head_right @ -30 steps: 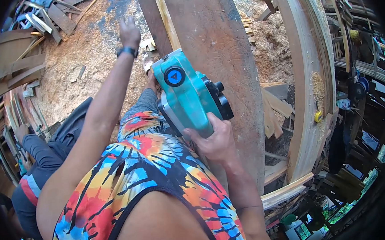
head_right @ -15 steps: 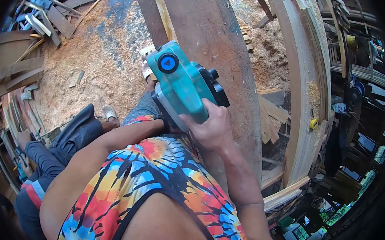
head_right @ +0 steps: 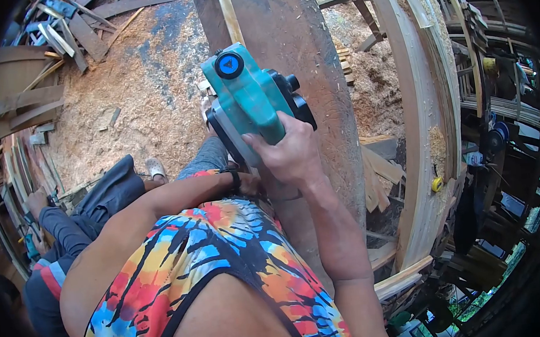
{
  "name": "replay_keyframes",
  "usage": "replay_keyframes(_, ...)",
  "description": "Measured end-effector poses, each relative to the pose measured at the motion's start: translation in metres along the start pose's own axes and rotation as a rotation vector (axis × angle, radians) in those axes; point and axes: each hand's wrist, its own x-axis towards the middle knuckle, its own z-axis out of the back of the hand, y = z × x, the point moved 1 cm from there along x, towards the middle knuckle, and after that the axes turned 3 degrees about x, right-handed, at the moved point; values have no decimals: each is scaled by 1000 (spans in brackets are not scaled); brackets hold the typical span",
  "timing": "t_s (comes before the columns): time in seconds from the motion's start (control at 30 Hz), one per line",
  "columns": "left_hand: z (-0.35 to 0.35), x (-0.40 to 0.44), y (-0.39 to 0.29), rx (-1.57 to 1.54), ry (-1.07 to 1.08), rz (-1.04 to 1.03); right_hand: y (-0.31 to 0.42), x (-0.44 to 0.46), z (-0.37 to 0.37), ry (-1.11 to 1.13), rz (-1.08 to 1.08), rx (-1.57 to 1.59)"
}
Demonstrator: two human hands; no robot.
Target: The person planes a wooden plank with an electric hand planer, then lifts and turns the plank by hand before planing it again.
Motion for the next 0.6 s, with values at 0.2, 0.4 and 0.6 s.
replay_keyframes(0.2, 33, -23, 51, -14, -62, -7, 8, 35, -2, 6, 76, 75)
replay_keyframes(0.4, 90, -104, 66, -135, -463, 243, 22, 83, -5, 15, 116, 90)
replay_keyframes(0.6, 106, -117, 68, -170, -1174, 268, 46, 122, -4, 12, 144, 44)
